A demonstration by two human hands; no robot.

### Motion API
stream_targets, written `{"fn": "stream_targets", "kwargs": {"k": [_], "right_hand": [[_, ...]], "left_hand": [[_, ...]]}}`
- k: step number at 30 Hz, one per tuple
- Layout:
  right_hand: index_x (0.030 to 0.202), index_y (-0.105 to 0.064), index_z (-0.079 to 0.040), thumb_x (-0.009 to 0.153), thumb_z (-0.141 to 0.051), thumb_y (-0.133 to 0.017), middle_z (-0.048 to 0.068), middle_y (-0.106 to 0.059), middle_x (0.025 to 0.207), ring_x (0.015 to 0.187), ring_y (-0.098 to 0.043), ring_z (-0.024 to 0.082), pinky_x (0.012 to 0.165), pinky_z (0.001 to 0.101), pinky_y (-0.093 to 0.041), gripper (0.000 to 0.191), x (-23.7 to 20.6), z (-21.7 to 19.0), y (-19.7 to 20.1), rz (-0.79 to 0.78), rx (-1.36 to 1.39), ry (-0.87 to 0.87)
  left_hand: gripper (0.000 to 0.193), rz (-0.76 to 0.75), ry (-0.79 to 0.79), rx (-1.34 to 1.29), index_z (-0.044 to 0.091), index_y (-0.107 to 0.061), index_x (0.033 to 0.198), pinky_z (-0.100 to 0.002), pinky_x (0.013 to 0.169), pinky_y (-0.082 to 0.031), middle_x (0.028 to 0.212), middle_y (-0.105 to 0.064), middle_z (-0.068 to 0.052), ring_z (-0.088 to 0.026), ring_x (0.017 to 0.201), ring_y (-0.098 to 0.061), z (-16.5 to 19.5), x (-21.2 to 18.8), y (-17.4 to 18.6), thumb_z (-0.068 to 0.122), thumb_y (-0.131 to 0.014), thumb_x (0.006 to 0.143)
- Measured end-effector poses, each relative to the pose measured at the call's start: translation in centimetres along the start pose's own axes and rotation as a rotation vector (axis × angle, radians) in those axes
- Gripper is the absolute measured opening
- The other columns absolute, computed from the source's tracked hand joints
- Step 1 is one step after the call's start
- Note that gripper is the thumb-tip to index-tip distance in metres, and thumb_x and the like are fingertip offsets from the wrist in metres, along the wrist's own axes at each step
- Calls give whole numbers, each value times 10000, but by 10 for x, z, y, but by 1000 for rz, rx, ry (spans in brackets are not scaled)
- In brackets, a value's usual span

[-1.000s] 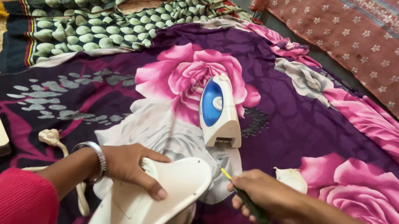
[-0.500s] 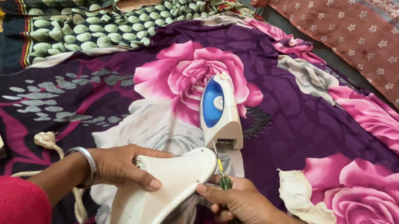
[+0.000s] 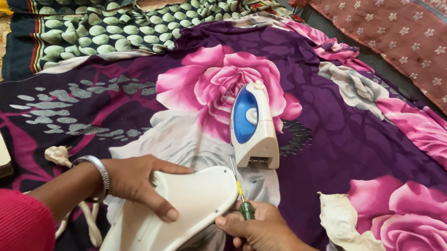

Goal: The person disassembles a white electric iron on a bed, removes the soleplate, and uses a screwdriver to unscrew screws from the base. They then reassemble the iron by replacing the soleplate and tightening the screws.

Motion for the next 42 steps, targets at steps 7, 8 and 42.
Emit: {"fn": "stream_targets", "kwargs": {"k": [7,8,42], "right_hand": [[1029,-741,-81,921,-338,-689,50,-754,745,549,-557,145,520,345,-440,284,-2,-22,42,242,-736,107],[1036,-741,-95,928,-347,-667,76,-754,745,597,-616,185,573,376,-473,284,-8,-29,43,253,-869,142],[776,-794,-38,710,-173,-850,172,-731,696,606,-703,247,632,372,-564,160,73,-57,35,483,-962,452]], "left_hand": [[1271,145,194,553,-2,-600,1372,-324,974,-569,1203,-731,-185,-274,1086,-739,11,10,-4,769,-854,394],[1252,135,228,569,-5,-636,1329,-335,965,-571,1197,-733,-188,-285,1082,-739,11,12,-9,782,-840,377],[1145,90,367,674,32,-732,1144,-420,905,-594,1137,-747,-182,-320,1047,-746,35,-3,-44,918,-699,421]]}}
Point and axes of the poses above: each hand's wrist, its own x-axis towards the middle knuckle, its own y-axis out of the back of the hand, z = x × y, the point moved 10 cm from there along x, towards the middle knuckle
